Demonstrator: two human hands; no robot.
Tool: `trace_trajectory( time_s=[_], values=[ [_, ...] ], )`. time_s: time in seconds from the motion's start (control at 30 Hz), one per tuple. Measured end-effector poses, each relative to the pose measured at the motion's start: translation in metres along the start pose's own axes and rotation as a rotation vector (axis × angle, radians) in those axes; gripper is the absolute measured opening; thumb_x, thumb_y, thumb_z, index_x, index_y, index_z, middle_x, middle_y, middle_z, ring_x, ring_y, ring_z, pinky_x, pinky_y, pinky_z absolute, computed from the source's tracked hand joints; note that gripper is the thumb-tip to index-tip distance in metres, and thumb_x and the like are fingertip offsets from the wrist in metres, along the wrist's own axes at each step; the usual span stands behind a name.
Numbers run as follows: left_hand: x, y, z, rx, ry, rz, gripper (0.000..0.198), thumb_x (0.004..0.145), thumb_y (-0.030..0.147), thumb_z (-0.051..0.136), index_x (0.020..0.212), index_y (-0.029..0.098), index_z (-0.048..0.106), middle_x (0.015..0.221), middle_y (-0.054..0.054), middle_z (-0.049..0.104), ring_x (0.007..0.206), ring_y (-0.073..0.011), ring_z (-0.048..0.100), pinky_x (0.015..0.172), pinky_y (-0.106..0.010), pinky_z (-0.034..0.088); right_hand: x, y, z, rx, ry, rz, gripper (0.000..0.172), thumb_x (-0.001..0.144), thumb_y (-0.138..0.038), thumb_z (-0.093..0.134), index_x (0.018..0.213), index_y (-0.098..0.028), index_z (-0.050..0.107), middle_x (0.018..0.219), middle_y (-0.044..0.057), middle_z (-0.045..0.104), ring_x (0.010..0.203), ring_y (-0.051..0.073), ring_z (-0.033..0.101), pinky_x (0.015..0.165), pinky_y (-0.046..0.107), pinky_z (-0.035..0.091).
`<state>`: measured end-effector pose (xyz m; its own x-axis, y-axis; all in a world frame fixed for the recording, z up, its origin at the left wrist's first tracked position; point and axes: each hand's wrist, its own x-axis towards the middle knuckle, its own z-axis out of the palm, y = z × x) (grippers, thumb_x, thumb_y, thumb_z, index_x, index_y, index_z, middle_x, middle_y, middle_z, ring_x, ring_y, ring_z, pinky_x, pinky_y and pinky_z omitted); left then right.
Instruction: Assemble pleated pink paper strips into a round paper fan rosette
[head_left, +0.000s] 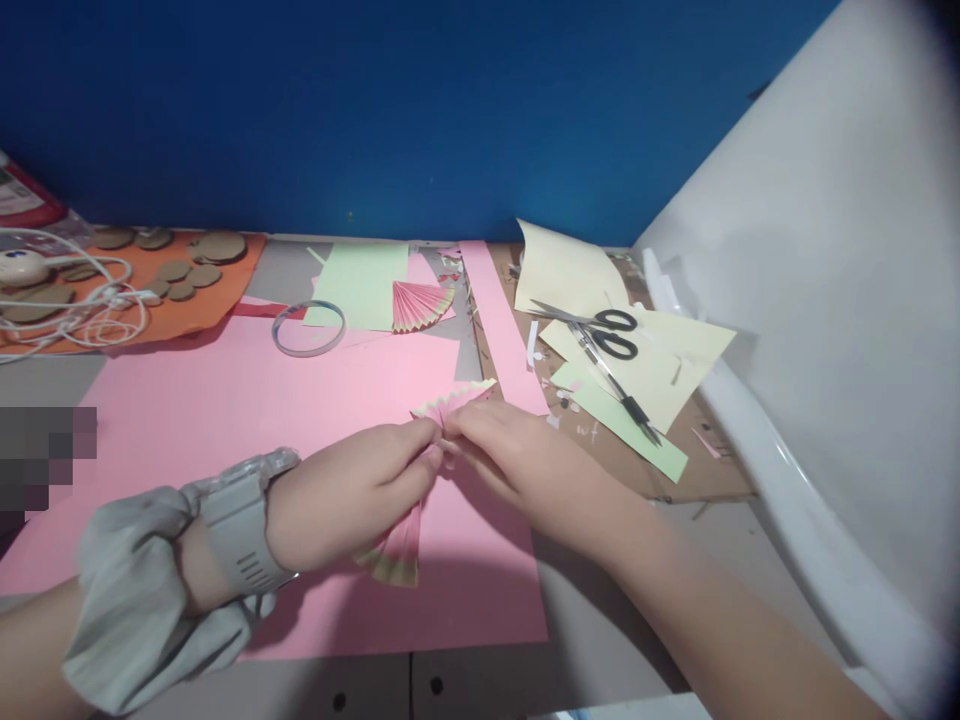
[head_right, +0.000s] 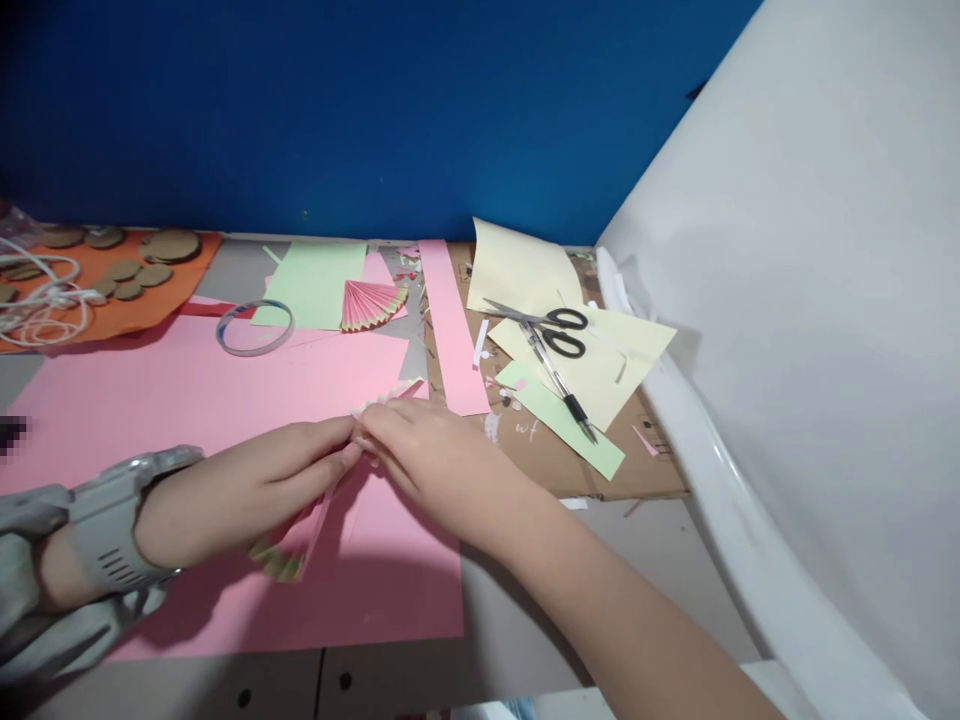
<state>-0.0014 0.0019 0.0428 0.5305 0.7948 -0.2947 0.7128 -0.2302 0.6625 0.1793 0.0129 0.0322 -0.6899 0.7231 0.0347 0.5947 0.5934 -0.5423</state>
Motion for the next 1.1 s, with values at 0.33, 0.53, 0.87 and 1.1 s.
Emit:
trace_trajectory(
  time_s=[0.33,0.53,0.87,1.1],
  values=[
    [0.0001,0.0027,0.0033,0.063,-0.011,-0.020,0.027,0.088,0.029,0.028,0.087,0.017,0.053,0.076,-0.004,0.063,0.070,-0.0184,0.058,0.069,-0.030,0.043,0.0009,-0.0031,-0.0027,-0.025,0.002,0.021,0.013,0.090,-0.018,0.042,0.083,-0.017,0.053,0.083,0.004,0.061,0.075,0.015,0.052,0.066,0.027,0.038],
    [0.0003,0.0009,0.0023,0.066,-0.025,-0.007,0.025,0.087,0.029,0.030,0.084,0.018,0.052,0.073,-0.003,0.063,0.073,-0.0190,0.060,0.070,-0.029,0.043,0.0013,-0.0040,-0.0049,-0.036,-0.012,-0.005,0.015,0.090,-0.017,0.043,0.078,-0.017,0.053,0.080,0.003,0.060,0.071,0.014,0.051,0.063,0.025,0.036],
    [0.0006,-0.0004,0.0011,0.084,-0.035,-0.012,0.027,0.088,0.029,0.029,0.085,0.018,0.054,0.074,-0.002,0.064,0.069,-0.0179,0.058,0.067,-0.029,0.041,-0.0001,-0.0037,-0.0029,-0.079,-0.015,0.021,0.014,0.089,-0.018,0.044,0.082,-0.016,0.056,0.082,0.004,0.062,0.074,0.015,0.053,0.063,0.026,0.037],
    [0.0011,-0.0021,-0.0052,0.151,-0.040,-0.058,0.029,0.089,0.031,0.029,0.084,0.020,0.056,0.070,0.000,0.063,0.064,-0.0167,0.055,0.063,-0.029,0.037,0.0005,-0.0042,-0.0069,0.077,0.026,0.144,0.019,0.090,-0.019,0.043,0.089,-0.019,0.062,0.085,0.002,0.066,0.077,0.015,0.057,0.068,0.026,0.039]
  ],
)
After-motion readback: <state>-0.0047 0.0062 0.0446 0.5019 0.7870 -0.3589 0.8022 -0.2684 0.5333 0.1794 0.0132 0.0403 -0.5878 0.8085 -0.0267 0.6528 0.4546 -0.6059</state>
